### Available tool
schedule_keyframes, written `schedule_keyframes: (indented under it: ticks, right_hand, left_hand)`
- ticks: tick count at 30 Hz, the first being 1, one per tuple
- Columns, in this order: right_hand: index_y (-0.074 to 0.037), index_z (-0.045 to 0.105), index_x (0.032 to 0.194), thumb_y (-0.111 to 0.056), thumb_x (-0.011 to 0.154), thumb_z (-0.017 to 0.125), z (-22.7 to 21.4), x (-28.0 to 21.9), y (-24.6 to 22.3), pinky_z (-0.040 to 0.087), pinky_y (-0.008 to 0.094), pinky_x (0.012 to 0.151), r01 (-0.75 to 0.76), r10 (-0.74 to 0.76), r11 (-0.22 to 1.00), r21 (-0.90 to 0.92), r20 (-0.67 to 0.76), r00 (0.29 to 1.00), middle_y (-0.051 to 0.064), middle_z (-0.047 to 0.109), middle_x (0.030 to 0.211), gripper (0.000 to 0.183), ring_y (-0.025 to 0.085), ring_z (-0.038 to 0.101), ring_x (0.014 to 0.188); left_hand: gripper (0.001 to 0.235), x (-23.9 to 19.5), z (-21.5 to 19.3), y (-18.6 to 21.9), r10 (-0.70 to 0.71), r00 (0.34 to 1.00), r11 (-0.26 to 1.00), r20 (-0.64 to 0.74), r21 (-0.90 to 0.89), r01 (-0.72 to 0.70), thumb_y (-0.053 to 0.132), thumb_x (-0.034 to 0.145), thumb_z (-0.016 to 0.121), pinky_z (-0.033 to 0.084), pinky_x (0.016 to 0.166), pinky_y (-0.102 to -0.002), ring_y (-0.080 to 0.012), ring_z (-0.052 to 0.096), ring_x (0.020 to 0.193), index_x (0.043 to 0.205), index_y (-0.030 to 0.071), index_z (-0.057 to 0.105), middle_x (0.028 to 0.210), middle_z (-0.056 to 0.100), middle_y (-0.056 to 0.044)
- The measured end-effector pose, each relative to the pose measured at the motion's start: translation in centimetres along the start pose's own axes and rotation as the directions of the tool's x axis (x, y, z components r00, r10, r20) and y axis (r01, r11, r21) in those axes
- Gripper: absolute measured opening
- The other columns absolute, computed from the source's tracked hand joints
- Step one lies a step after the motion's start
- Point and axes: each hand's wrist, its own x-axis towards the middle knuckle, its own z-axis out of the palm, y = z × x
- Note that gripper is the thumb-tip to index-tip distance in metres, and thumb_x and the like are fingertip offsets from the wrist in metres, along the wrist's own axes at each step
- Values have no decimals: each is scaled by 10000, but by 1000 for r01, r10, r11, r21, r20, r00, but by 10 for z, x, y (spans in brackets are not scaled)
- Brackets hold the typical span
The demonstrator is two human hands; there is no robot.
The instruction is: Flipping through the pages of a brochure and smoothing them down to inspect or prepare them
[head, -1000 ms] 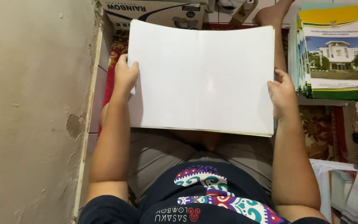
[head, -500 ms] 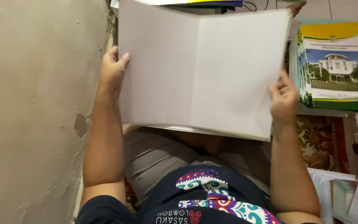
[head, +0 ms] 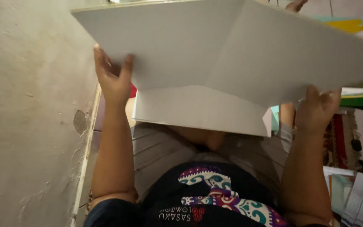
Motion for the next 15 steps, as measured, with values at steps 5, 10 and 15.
schedule_keyframes:
  ticks: [5, 10, 15]
  right_hand:
    - [-84, 494, 1351, 24, 1095, 548, 31, 5, -51, 479, 338, 963, 32, -29, 999, -20, 128, 991, 70, 578, 1222, 283, 173, 538, 1071]
    - [-170, 316, 989, -112, 1149, 647, 37, 25, -78, 306, 282, 651, -168, 224, 915, -368, 115, 968, -37, 319, 895, 372, 88, 337, 755]
    - [-46, 603, 1261, -94, 965, 631, 69, 39, -2, 525, 408, 902, -139, 369, 821, -554, 327, 870, 144, 701, 1201, 300, 268, 665, 1053]
  left_hand:
    - [472, 8, 32, 69, -97, 983, 992, 155, 90, 84, 274, 977, 710, 530, 1077, -377, -265, 620, 1236, 1300, 57, 441, 1283, 626, -144]
    - [358, 37, 36, 69, 122, 938, 950, 325, 237, -205, 144, 1057, 607, 514, 1068, -393, -295, 635, 1248, 1362, 10, 476, 1305, 635, -179]
    - [279, 65, 25, -82, -197, 953, 658, 229, 752, -45, 158, 885, 668, 532, 928, -468, -378, 713, 1031, 1136, 68, 583, 1142, 739, -190]
